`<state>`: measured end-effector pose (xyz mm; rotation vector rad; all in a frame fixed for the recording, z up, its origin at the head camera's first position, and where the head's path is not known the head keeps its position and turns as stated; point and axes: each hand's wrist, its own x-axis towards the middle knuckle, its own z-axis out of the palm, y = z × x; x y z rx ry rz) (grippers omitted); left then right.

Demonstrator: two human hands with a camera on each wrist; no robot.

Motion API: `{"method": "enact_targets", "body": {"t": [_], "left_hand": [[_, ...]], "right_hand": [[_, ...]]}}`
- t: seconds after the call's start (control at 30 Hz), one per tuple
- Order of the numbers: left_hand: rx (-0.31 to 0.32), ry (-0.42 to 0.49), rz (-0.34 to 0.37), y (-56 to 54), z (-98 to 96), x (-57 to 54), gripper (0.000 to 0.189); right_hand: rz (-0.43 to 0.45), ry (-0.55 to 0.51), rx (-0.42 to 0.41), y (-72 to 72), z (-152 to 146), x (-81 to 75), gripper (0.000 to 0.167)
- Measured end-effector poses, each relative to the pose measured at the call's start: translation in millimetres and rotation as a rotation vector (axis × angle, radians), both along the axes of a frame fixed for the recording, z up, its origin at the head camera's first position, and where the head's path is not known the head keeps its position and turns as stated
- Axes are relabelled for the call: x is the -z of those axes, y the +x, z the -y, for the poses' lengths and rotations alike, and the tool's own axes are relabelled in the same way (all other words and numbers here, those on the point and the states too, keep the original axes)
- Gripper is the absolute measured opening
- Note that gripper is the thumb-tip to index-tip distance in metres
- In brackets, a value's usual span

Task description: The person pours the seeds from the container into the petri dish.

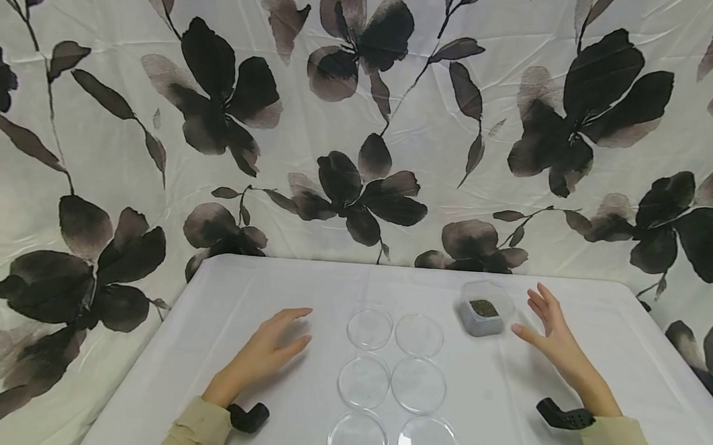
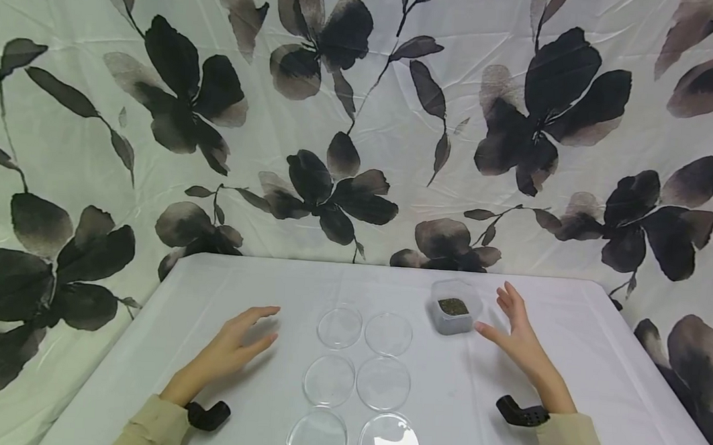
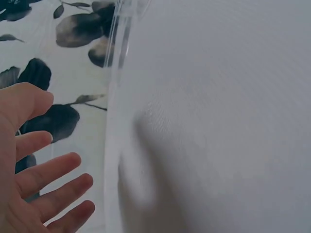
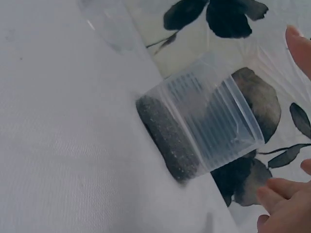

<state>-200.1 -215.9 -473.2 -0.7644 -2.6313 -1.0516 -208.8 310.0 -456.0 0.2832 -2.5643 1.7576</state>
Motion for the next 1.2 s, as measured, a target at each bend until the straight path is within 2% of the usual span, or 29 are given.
{"method": "enact_targets", "body": {"t": [0.2, 0.27, 0.33, 0.5, 0.6, 0.67, 0.77, 0.87, 0.97, 1.07, 1.2], "left_hand": [[0.058, 0.071, 0.049, -13.9, -17.9, 3.2, 0.049], [0.067, 0.097, 0.076, -20.8, -25.8, 4.1, 0.049], [0.068, 0.125, 0.116, -27.3, -33.8, 4.9, 0.048], [0.054, 0.210, 0.216, -43.1, -55.2, 8.1, 0.047], [0.070, 0.292, 0.259, -51.9, -68.4, 12.6, 0.047], [0.097, 0.334, 0.276, -56.4, -76.0, 18.3, 0.046], [0.124, 0.344, 0.290, -60.1, -83.6, 29.2, 0.044], [0.132, 0.336, 0.292, -59.9, -86.1, 37.2, 0.043], [0.133, 0.308, 0.293, -57.1, -84.8, 38.8, 0.046], [0.150, 0.267, 0.304, -55.1, -82.5, 37.2, 0.054], [0.176, 0.230, 0.291, -57.1, -80.4, 36.5, 0.069]], "right_hand": [[0.018, -0.379, -0.169, -22.4, 5.9, 16.9, 0.088], [0.034, -0.478, -0.224, -29.8, 6.6, 22.6, 0.087], [0.063, -0.530, -0.252, -36.3, 7.8, 27.4, 0.085], [0.095, -0.543, -0.274, -50.4, 13.7, 35.9, 0.069], [0.073, -0.547, -0.275, -56.5, 17.8, 40.3, 0.059], [0.053, -0.552, -0.275, -57.9, 19.2, 43.0, 0.055], [0.020, -0.556, -0.312, -57.3, 18.7, 46.7, 0.053], [-0.003, -0.573, -0.372, -55.2, 16.9, 49.2, 0.060], [-0.014, -0.569, -0.412, -54.3, 16.5, 50.2, 0.078], [-0.038, -0.526, -0.412, -54.3, 16.9, 51.2, 0.090], [-0.053, -0.479, -0.379, -56.8, 18.2, 53.7, 0.097]]}}
